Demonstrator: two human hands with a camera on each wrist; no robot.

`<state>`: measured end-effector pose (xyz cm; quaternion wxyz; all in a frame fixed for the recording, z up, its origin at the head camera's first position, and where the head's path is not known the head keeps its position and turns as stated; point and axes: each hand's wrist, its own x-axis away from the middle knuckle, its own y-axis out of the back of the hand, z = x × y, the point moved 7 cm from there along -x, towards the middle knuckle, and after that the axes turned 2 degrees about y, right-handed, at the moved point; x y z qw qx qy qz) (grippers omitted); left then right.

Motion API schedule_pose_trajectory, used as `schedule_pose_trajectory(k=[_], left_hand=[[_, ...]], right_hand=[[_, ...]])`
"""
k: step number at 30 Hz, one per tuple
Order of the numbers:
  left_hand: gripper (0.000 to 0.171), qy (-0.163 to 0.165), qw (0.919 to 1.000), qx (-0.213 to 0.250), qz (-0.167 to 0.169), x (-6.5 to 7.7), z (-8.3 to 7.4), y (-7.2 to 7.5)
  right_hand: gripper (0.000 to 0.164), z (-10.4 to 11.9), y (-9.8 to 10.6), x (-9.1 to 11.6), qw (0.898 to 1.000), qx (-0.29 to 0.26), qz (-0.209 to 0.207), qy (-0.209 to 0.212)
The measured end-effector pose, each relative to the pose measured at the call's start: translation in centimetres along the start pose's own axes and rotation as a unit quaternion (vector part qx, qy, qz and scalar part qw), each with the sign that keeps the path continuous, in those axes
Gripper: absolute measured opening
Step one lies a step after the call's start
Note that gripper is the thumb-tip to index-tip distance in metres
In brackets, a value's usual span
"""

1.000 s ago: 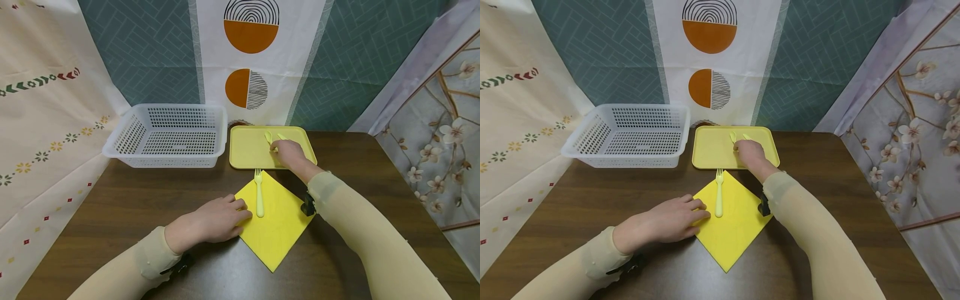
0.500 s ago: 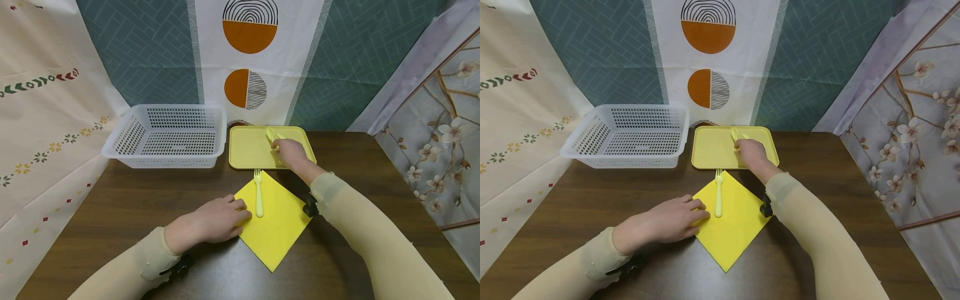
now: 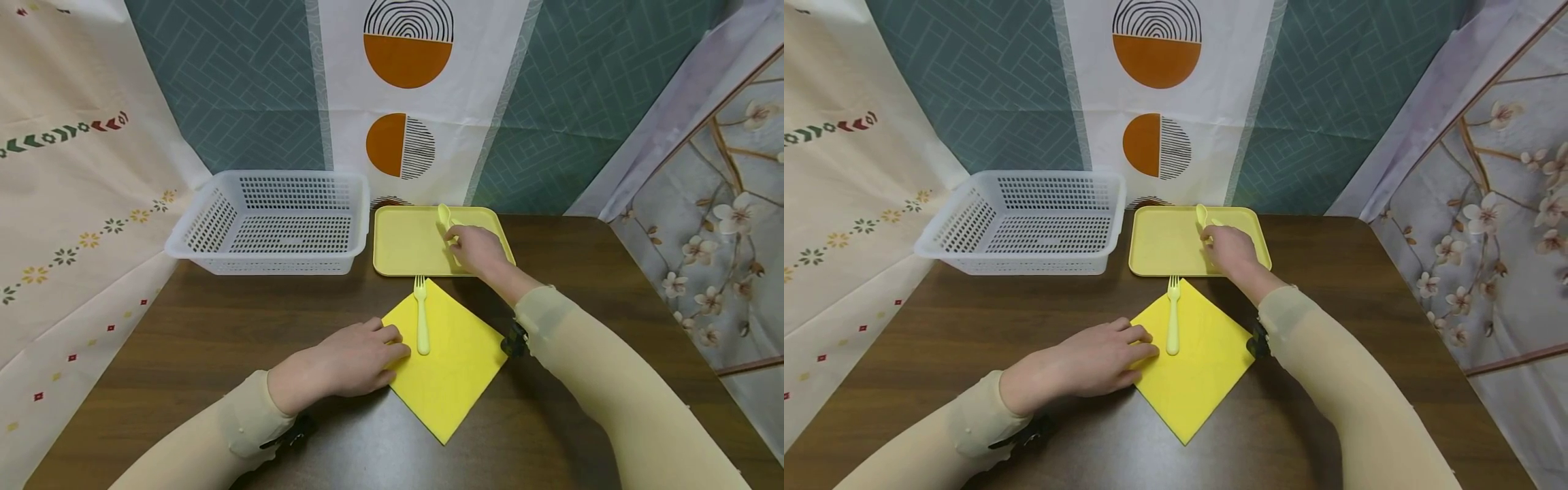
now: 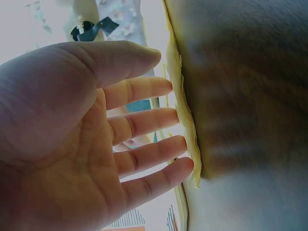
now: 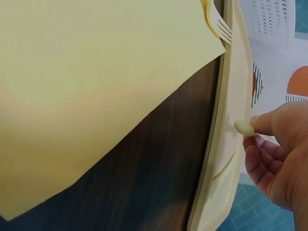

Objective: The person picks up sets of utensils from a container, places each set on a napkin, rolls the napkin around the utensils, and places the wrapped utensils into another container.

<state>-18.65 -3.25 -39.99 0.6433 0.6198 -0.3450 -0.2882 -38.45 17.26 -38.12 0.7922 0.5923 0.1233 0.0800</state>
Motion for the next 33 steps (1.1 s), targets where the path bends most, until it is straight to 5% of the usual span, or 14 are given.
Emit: schedule_pose_trajectory(k=[33], left_hand=[[0.033,0.003,1.0,0.001,0.006,-0.1,0.1,-0.2]], right_hand=[[0.028,1.8,1.6,4.2,0.996,-0.076,-0.009,0.045]])
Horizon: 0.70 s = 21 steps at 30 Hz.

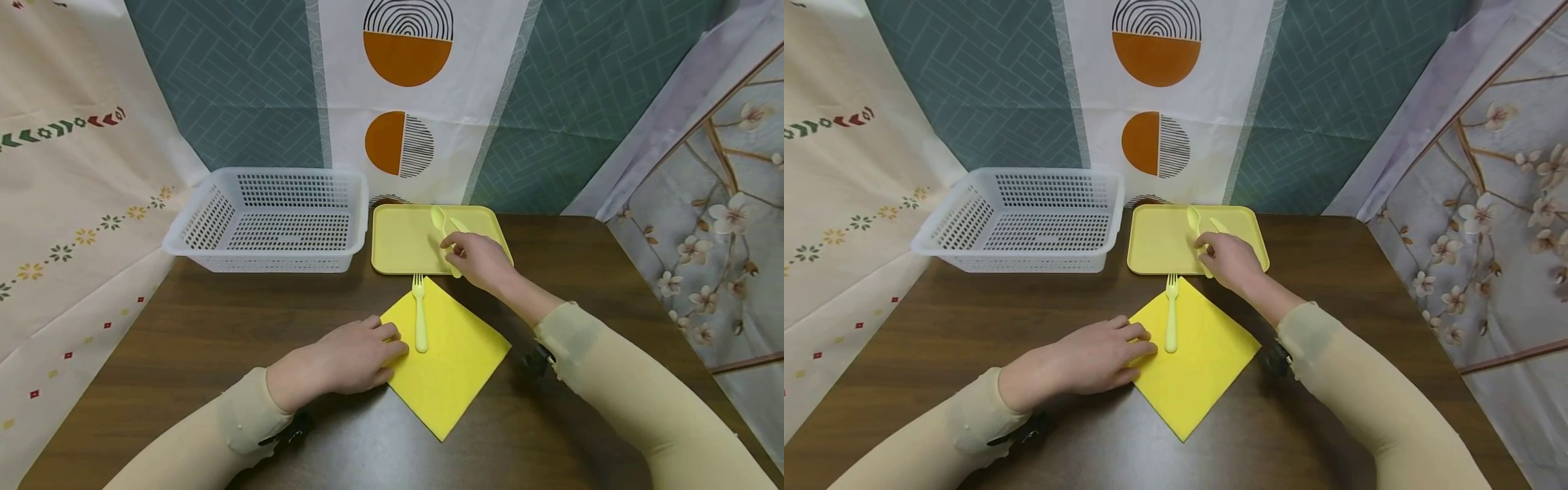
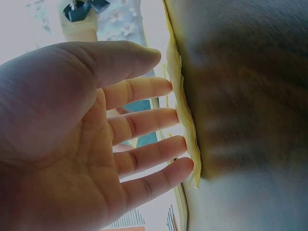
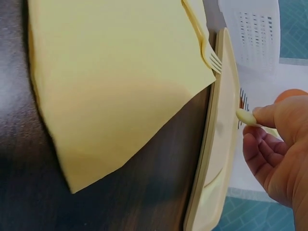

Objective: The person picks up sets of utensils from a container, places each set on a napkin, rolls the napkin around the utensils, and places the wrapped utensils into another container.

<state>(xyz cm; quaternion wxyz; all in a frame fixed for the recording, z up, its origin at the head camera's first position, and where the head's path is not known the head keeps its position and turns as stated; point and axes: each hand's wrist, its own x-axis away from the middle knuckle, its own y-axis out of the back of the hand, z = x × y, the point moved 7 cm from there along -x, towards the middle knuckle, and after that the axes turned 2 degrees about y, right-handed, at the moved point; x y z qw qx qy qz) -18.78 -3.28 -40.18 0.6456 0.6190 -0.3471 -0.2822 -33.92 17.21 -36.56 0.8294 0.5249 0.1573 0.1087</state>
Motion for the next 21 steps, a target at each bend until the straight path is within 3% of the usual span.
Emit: schedule_pose_trajectory(k=[21], left_hand=[[0.033,0.001,1.0,0.0,0.002,-0.1,0.0,-0.1]], right_hand=[[0.028,1.3,0.2,2.6,1.0,-0.024,0.011,0.014]])
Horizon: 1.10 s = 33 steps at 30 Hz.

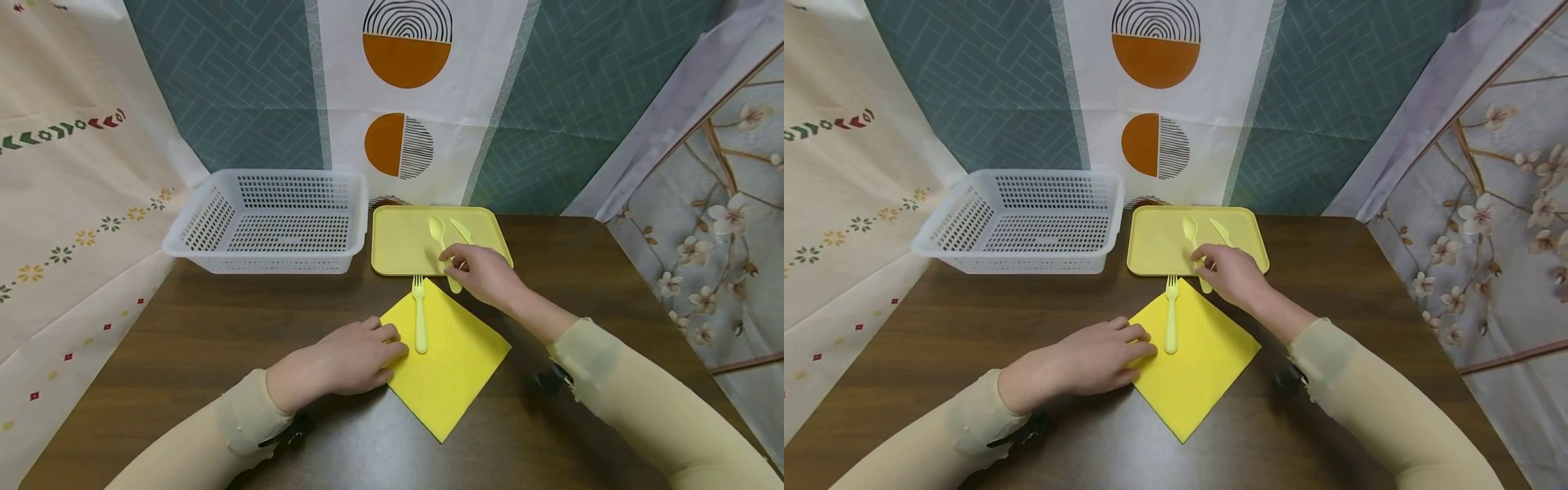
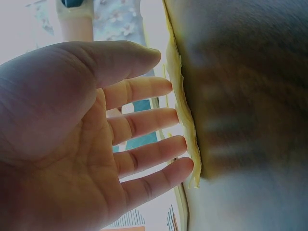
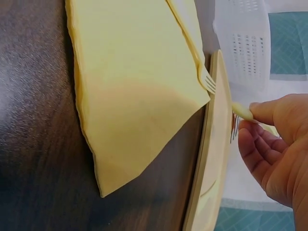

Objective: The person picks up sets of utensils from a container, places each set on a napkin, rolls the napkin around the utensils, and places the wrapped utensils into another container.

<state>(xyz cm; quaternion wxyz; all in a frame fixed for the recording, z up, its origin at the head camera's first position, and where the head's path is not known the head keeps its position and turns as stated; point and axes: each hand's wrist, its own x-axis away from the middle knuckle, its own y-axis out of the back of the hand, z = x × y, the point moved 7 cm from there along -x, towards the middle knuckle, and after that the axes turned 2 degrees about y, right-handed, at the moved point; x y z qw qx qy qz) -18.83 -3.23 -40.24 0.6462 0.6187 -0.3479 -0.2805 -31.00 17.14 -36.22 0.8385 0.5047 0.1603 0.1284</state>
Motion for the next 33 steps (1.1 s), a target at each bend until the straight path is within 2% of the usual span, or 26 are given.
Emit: schedule_pose_trajectory(k=[16,24,33], left_hand=[[0.031,-0.005,0.9999,-0.002,-0.01,0.1,-0.1,0.2],[0.032,-0.004,1.0,-0.001,-0.005,0.0,-0.1,0.2],[0.031,-0.004,1.0,0.0,-0.006,0.1,-0.2,0.2]], right_hand=[[0.028,0.8,-0.4,1.7,0.999,-0.045,0.015,-0.009],[0.028,1.1,-0.7,2.6,0.995,-0.097,0.025,-0.012],[0.029,1.4,-1.0,3.7,0.992,-0.121,0.034,-0.022]])
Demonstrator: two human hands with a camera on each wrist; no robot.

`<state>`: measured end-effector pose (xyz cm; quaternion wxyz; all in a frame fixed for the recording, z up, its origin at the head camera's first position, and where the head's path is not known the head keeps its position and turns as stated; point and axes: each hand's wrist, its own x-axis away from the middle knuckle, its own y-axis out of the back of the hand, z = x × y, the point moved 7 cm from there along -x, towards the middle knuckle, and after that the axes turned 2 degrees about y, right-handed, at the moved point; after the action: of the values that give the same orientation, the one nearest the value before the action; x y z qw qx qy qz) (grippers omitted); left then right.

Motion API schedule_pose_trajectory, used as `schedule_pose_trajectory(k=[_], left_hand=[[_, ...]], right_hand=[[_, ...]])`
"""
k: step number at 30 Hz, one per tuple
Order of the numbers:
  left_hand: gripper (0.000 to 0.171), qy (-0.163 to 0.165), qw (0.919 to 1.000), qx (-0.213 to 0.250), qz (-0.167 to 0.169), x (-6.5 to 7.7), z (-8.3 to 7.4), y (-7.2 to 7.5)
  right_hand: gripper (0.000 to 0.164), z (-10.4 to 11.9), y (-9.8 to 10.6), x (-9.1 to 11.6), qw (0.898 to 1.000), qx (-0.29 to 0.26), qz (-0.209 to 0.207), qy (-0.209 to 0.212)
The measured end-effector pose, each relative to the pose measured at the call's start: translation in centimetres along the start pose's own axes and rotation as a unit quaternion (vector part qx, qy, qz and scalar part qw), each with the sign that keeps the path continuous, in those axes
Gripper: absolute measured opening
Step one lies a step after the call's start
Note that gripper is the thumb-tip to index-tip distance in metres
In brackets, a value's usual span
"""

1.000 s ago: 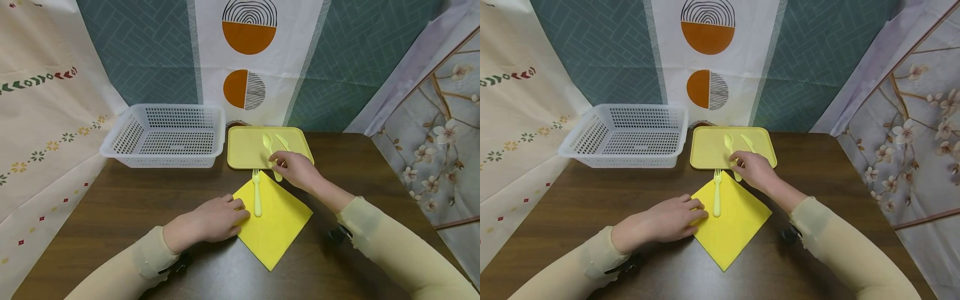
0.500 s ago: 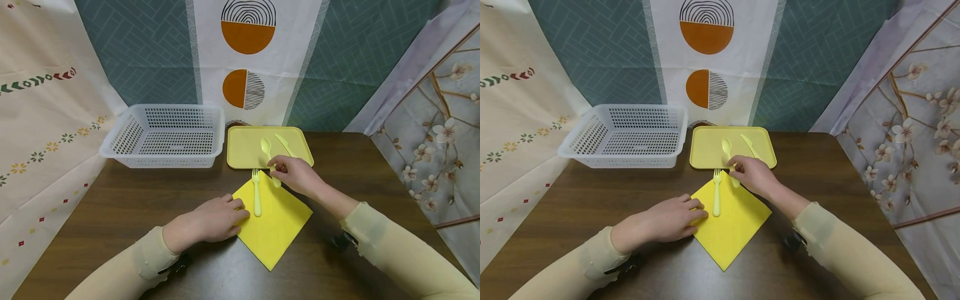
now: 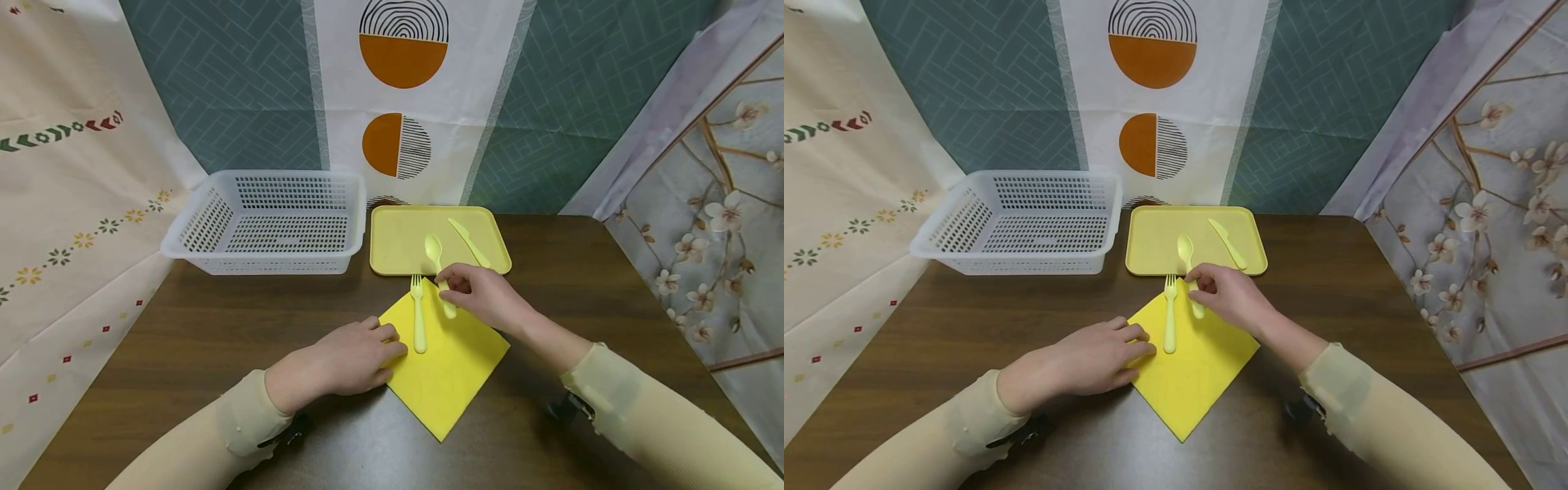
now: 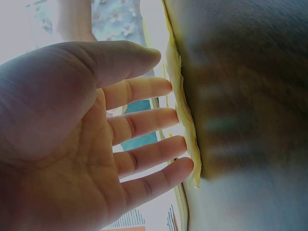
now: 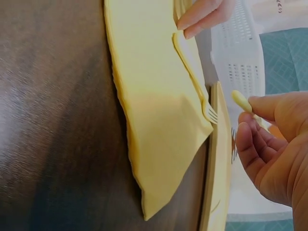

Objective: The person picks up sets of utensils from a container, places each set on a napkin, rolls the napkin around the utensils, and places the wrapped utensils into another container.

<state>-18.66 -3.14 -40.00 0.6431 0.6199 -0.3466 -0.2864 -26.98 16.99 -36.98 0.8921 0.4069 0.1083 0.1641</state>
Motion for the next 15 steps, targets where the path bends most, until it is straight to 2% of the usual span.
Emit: schedule_pose_trajectory(k=[15], left_hand=[[0.032,0.006,0.9999,0.005,0.008,-0.2,0.3,-0.4]], right_hand=[[0.028,0.2,-0.9,1.5,1.0,-0.004,0.008,0.012]])
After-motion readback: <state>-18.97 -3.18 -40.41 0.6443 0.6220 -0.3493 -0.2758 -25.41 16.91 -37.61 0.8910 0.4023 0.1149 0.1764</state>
